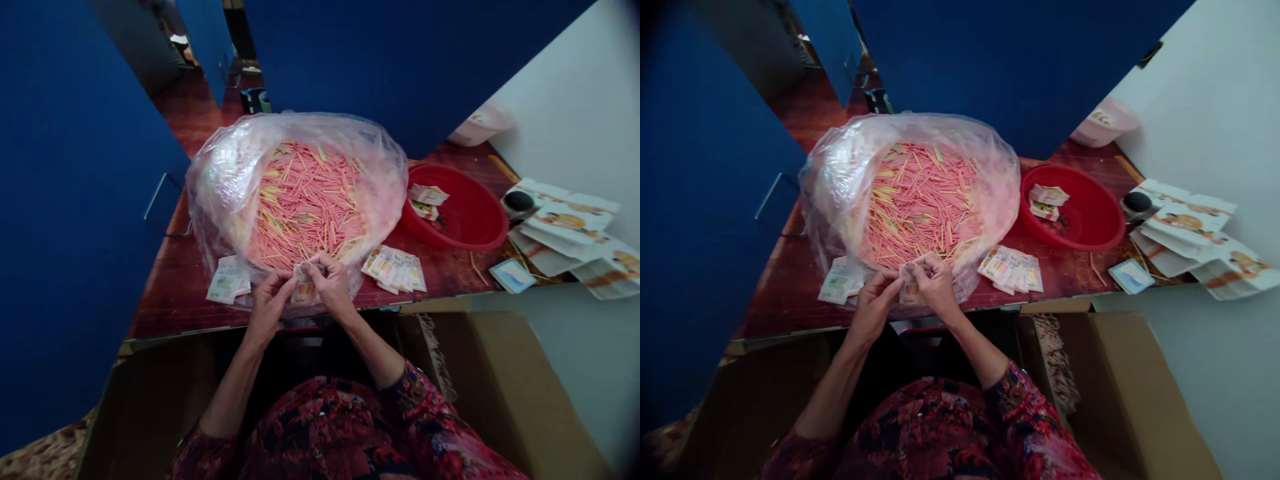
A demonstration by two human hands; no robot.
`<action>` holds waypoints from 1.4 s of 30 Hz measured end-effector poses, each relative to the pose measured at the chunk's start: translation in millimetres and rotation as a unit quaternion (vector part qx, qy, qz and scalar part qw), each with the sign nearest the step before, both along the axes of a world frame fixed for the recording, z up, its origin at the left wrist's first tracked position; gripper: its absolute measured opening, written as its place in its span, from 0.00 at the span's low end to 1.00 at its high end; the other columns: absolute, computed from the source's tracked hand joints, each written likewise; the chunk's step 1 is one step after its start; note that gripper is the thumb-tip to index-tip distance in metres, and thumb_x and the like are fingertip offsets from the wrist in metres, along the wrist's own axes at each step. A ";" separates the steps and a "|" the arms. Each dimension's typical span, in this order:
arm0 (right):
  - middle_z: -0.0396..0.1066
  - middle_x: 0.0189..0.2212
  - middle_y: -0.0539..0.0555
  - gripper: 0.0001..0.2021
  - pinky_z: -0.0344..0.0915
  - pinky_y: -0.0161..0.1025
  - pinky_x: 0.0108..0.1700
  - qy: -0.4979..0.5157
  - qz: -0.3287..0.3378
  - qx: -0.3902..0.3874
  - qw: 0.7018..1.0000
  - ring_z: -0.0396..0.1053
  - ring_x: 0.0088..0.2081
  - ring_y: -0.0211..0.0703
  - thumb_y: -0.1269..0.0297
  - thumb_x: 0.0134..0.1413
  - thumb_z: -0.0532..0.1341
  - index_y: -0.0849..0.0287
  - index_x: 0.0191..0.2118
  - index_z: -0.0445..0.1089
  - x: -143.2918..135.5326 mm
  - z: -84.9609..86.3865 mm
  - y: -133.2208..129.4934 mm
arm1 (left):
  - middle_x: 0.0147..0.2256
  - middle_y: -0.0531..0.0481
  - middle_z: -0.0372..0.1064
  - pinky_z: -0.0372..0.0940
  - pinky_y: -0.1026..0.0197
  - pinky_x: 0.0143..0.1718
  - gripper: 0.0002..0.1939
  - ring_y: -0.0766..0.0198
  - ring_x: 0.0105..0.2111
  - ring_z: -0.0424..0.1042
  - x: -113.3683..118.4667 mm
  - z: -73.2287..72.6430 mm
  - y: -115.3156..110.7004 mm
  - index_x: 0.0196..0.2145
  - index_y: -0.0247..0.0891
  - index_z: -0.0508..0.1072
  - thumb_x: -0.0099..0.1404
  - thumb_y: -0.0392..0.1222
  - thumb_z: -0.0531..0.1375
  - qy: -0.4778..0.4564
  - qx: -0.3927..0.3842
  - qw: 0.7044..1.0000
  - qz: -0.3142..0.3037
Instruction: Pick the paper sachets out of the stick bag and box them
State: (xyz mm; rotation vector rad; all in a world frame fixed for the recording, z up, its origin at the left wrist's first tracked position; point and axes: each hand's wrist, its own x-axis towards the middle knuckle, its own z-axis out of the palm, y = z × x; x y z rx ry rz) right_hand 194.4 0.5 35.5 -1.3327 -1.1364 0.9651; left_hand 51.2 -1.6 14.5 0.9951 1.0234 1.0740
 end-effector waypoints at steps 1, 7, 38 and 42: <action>0.68 0.23 0.47 0.12 0.62 0.36 0.32 -0.012 -0.023 0.005 1.000 0.64 0.27 0.38 0.55 0.57 0.64 0.56 0.28 0.72 9.5 1.0 -2.1 | 0.31 0.51 0.75 0.67 0.63 0.39 0.10 0.64 0.33 0.73 -5.1 -0.3 -0.7 0.34 0.38 0.77 0.61 0.48 0.67 0.035 0.019 0.999 0.004; 0.73 0.27 0.52 0.09 0.63 0.39 0.33 -0.187 -0.255 0.015 0.948 0.66 0.27 0.42 0.59 0.57 0.57 0.57 0.32 0.71 112.7 -9.0 -8.9 | 0.36 0.50 0.73 0.68 0.59 0.40 0.13 0.62 0.33 0.70 -73.3 -22.3 9.8 0.39 0.39 0.76 0.63 0.51 0.62 0.288 0.090 0.925 0.232; 0.59 0.24 0.47 0.17 0.53 0.37 0.36 -0.132 0.237 0.097 0.957 0.58 0.30 0.38 0.61 0.64 0.59 0.57 0.24 0.59 -36.4 -14.8 25.3 | 0.32 0.51 0.75 0.67 0.63 0.38 0.13 0.63 0.32 0.72 -72.0 -4.3 -4.6 0.37 0.37 0.77 0.60 0.49 0.66 0.165 0.033 0.985 0.027; 0.55 0.23 0.45 0.19 0.50 0.36 0.33 -0.133 0.207 0.071 0.967 0.54 0.28 0.36 0.60 0.64 0.60 0.57 0.23 0.55 -32.5 -25.4 14.0 | 0.26 0.54 0.70 0.62 0.65 0.31 0.12 0.66 0.27 0.67 -59.4 -10.6 -7.4 0.31 0.37 0.76 0.64 0.49 0.62 0.200 0.054 0.978 0.038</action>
